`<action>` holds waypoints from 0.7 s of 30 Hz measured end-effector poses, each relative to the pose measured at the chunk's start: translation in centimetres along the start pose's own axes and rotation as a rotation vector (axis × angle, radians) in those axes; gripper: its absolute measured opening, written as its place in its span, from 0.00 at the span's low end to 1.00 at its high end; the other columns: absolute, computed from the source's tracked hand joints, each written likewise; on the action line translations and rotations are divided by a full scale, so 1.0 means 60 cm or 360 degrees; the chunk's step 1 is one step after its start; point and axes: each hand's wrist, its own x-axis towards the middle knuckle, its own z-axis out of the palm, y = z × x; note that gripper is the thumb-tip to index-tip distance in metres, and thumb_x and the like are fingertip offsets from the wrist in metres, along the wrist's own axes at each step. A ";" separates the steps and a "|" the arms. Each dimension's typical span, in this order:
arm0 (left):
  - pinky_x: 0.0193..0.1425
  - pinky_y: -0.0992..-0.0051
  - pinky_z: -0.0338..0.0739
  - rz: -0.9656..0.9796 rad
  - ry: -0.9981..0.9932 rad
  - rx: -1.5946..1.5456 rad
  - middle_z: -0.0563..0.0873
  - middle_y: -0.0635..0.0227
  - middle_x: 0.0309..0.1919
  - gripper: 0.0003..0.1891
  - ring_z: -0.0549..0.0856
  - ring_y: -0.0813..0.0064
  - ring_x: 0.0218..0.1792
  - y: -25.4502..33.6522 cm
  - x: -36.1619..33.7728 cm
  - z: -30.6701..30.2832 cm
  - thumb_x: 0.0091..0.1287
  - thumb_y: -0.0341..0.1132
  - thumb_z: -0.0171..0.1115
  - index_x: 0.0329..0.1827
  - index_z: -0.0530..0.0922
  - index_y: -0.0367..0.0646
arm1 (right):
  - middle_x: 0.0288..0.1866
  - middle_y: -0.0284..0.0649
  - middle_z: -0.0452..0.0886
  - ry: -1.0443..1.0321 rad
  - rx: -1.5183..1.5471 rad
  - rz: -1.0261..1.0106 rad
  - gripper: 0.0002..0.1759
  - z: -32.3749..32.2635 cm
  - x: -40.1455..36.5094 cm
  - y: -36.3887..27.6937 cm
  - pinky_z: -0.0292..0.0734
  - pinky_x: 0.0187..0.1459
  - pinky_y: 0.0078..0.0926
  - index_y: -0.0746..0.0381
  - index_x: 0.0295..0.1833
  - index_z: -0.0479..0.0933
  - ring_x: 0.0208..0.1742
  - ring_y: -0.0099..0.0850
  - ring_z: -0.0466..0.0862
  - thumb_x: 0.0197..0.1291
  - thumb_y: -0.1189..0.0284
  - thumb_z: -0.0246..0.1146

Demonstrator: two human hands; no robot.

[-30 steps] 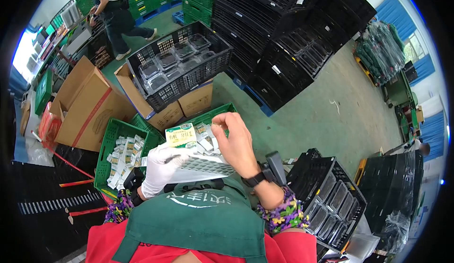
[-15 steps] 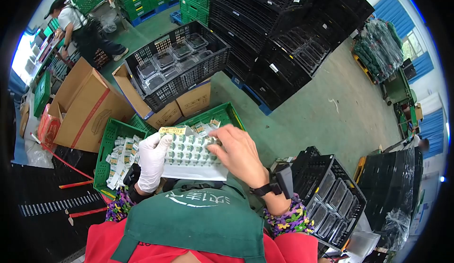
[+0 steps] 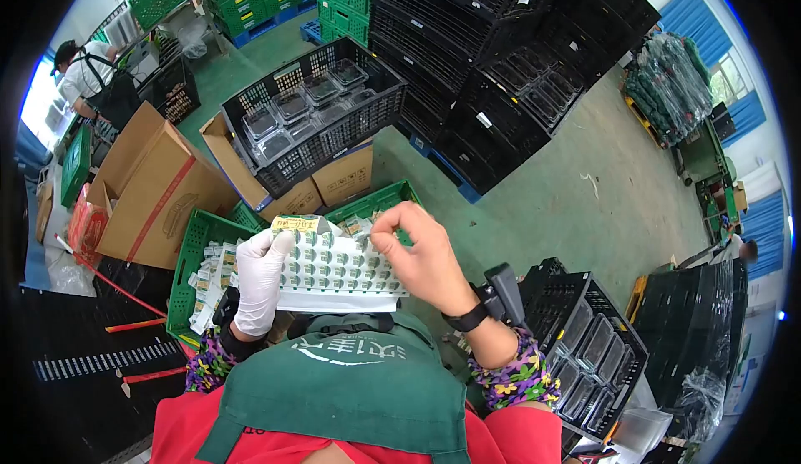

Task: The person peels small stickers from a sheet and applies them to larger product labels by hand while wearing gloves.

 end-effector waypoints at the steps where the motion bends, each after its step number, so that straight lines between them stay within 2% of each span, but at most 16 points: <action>1: 0.36 0.84 0.72 0.0002 -0.0001 0.0000 0.86 0.76 0.32 0.12 0.76 0.90 0.32 0.001 0.000 0.001 0.70 0.35 0.66 0.46 0.85 0.32 | 0.38 0.37 0.79 -0.0015 0.0563 0.0410 0.08 0.003 0.000 -0.003 0.74 0.54 0.29 0.63 0.43 0.75 0.43 0.33 0.80 0.58 0.77 0.66; 2: 0.36 0.84 0.72 -0.0009 -0.0004 -0.0041 0.86 0.76 0.32 0.12 0.77 0.90 0.32 0.002 0.000 0.002 0.70 0.35 0.66 0.47 0.85 0.32 | 0.38 0.37 0.79 -0.0029 0.1125 0.0820 0.08 0.005 0.001 -0.005 0.74 0.54 0.28 0.63 0.43 0.74 0.43 0.32 0.80 0.60 0.77 0.65; 3: 0.36 0.84 0.72 -0.0020 -0.0009 -0.0083 0.86 0.76 0.33 0.12 0.77 0.90 0.32 0.003 0.000 0.005 0.70 0.35 0.66 0.47 0.85 0.32 | 0.41 0.38 0.79 -0.0044 0.0946 0.0671 0.09 0.008 -0.001 0.005 0.75 0.53 0.28 0.64 0.45 0.74 0.44 0.31 0.80 0.62 0.76 0.65; 4: 0.36 0.84 0.72 -0.0020 -0.0012 -0.0086 0.86 0.76 0.33 0.12 0.77 0.90 0.32 0.005 0.001 0.007 0.70 0.35 0.66 0.47 0.85 0.32 | 0.41 0.38 0.79 -0.0043 0.0942 0.0672 0.09 0.010 -0.003 0.007 0.75 0.53 0.28 0.64 0.45 0.74 0.44 0.31 0.80 0.62 0.76 0.65; 6: 0.37 0.84 0.73 -0.0057 -0.0019 -0.0151 0.86 0.75 0.33 0.12 0.78 0.90 0.33 0.007 0.001 0.008 0.70 0.34 0.66 0.47 0.85 0.33 | 0.46 0.35 0.78 0.0014 0.0676 0.0494 0.18 0.014 -0.003 0.006 0.76 0.58 0.28 0.64 0.56 0.72 0.51 0.27 0.80 0.62 0.80 0.66; 7: 0.37 0.84 0.73 -0.0059 -0.0016 -0.0154 0.86 0.75 0.33 0.12 0.78 0.90 0.33 0.006 0.000 0.008 0.70 0.34 0.66 0.47 0.85 0.33 | 0.46 0.35 0.78 0.0010 0.0676 0.0495 0.18 0.012 -0.001 0.000 0.76 0.58 0.28 0.64 0.56 0.72 0.51 0.27 0.80 0.62 0.80 0.66; 9: 0.38 0.84 0.74 -0.0007 -0.0040 -0.0099 0.87 0.75 0.34 0.12 0.78 0.89 0.34 0.004 0.001 0.005 0.71 0.34 0.66 0.48 0.85 0.33 | 0.49 0.39 0.79 0.0027 0.0501 0.0413 0.30 0.005 0.007 -0.019 0.78 0.57 0.29 0.61 0.66 0.69 0.52 0.30 0.81 0.57 0.85 0.67; 10: 0.38 0.84 0.74 -0.0006 -0.0039 -0.0099 0.87 0.75 0.34 0.12 0.78 0.89 0.34 0.006 0.001 0.005 0.71 0.34 0.66 0.48 0.85 0.33 | 0.49 0.39 0.79 0.0026 0.0501 0.0413 0.30 0.007 0.006 -0.019 0.78 0.57 0.29 0.61 0.66 0.69 0.52 0.30 0.81 0.57 0.85 0.67; 12: 0.38 0.84 0.74 -0.0009 -0.0066 -0.0090 0.87 0.74 0.34 0.12 0.79 0.89 0.34 0.011 0.002 0.007 0.70 0.34 0.66 0.48 0.85 0.33 | 0.49 0.41 0.80 -0.0162 0.0405 0.0273 0.37 0.013 0.002 -0.016 0.80 0.55 0.30 0.57 0.71 0.67 0.49 0.32 0.83 0.55 0.89 0.66; 13: 0.38 0.84 0.74 -0.0009 -0.0071 -0.0090 0.87 0.74 0.34 0.12 0.79 0.89 0.34 0.010 0.004 0.008 0.70 0.34 0.66 0.48 0.85 0.33 | 0.46 0.42 0.81 -0.0148 0.0304 0.0204 0.37 0.016 0.003 -0.020 0.81 0.49 0.30 0.56 0.70 0.68 0.46 0.34 0.83 0.54 0.89 0.65; 14: 0.38 0.84 0.74 -0.0019 -0.0080 -0.0111 0.87 0.74 0.35 0.12 0.79 0.89 0.34 0.009 0.005 0.009 0.71 0.34 0.66 0.49 0.85 0.33 | 0.46 0.42 0.81 -0.0146 0.0302 0.0206 0.37 0.015 0.001 -0.020 0.81 0.49 0.30 0.56 0.70 0.68 0.46 0.34 0.83 0.54 0.89 0.65; 16: 0.39 0.84 0.74 -0.0030 -0.0084 -0.0133 0.87 0.74 0.35 0.13 0.79 0.89 0.34 0.011 0.007 0.011 0.71 0.34 0.65 0.49 0.85 0.33 | 0.38 0.42 0.77 -0.0206 -0.0015 -0.0037 0.40 0.013 -0.001 -0.019 0.77 0.45 0.36 0.55 0.73 0.67 0.42 0.41 0.79 0.51 0.86 0.60; 18: 0.36 0.85 0.74 -0.0100 -0.0089 -0.0161 0.87 0.74 0.33 0.12 0.79 0.90 0.32 0.017 0.009 0.013 0.72 0.36 0.64 0.46 0.85 0.33 | 0.40 0.42 0.79 -0.0290 -0.0123 -0.0103 0.39 0.005 -0.005 -0.021 0.78 0.45 0.36 0.56 0.72 0.68 0.42 0.40 0.79 0.50 0.85 0.59; 20: 0.35 0.86 0.73 -0.0191 -0.0053 -0.0227 0.86 0.75 0.31 0.12 0.79 0.90 0.31 0.005 0.019 0.011 0.72 0.36 0.64 0.44 0.85 0.33 | 0.42 0.41 0.80 -0.0196 -0.0025 -0.0491 0.39 -0.005 -0.003 -0.024 0.78 0.46 0.33 0.59 0.71 0.69 0.43 0.41 0.80 0.48 0.85 0.60; 21: 0.33 0.86 0.72 -0.0280 -0.0022 -0.0290 0.86 0.76 0.30 0.12 0.79 0.90 0.29 -0.003 0.022 0.009 0.72 0.36 0.63 0.42 0.85 0.33 | 0.43 0.41 0.81 -0.0165 0.0002 -0.0560 0.34 -0.003 -0.007 -0.017 0.79 0.49 0.31 0.61 0.70 0.69 0.45 0.35 0.81 0.54 0.85 0.61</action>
